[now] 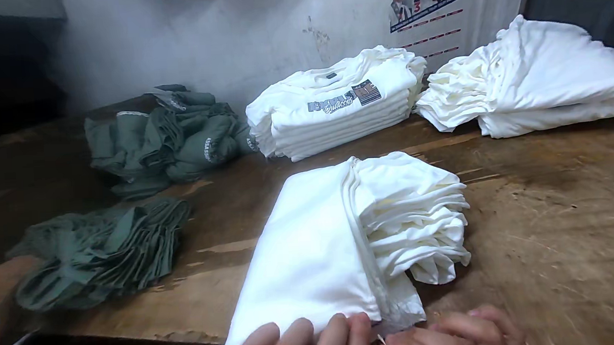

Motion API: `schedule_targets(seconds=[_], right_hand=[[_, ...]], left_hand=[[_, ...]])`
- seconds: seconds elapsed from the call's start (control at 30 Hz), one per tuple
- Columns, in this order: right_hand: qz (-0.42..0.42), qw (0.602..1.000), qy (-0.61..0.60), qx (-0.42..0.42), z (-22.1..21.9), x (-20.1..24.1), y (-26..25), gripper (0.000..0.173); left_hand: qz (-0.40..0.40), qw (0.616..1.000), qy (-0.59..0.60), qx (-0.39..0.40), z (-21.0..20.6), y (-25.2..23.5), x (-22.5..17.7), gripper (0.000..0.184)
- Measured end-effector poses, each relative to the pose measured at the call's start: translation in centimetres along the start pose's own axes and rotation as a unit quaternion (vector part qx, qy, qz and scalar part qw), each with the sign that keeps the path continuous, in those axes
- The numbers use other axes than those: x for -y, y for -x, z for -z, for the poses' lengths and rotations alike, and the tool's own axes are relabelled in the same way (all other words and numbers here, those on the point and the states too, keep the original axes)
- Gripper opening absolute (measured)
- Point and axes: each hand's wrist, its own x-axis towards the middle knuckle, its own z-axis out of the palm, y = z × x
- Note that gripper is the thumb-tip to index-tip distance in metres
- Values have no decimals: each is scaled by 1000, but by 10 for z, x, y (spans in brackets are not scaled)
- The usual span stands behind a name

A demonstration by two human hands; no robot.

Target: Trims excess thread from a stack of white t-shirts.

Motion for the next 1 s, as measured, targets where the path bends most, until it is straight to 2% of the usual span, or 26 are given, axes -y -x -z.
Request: schedule_targets(seconds=[0.1,0.17,0.2,0.27,0.3,0.33,0.4,0.5,0.6,0.63,0.67,0.7,0.73,0.87,1.0], right_hand=[[-51,995,-37,80,-7,-9,-1,13],[-66,984,-136,91,-10,-19,1,5],[-82,979,-168,83,-8,-22,1,3],[-134,971,-186,72,-1,-26,2,3],[-154,966,-193,79,2,-29,2,11],[-163,961,-203,92,5,-31,2,21],[-153,961,-200,117,9,-27,-4,31],[-143,977,-117,106,5,-1,-16,43],[-122,991,-1,63,-19,14,-21,55],[-103,993,28,41,-29,13,-20,47],[-89,995,33,15,-36,10,-17,31],[-89,996,15,-12,-41,7,-14,16],[-101,994,-13,-27,-41,6,-12,8],[-181,976,-114,-50,-33,4,-9,7],[-169,971,-159,-52,-34,4,-9,5]], left_hand=[[133,977,136,94,0,-3,4,20],[203,950,219,89,4,-2,16,10],[251,937,236,51,10,-1,23,7],[343,912,210,-84,20,-4,37,6],[368,903,169,-141,21,-6,45,16],[379,902,132,-161,23,-7,49,29],[364,917,113,-115,26,-8,44,40],[319,934,163,21,25,-9,23,47],[268,948,162,59,12,-8,17,37],[255,953,154,61,8,-6,17,30],[244,956,147,64,5,-4,17,23],[233,960,138,69,4,-3,17,18],[223,963,131,74,4,-3,17,15],[188,975,80,80,7,-5,8,17],[150,986,28,71,-1,-14,-1,18]])
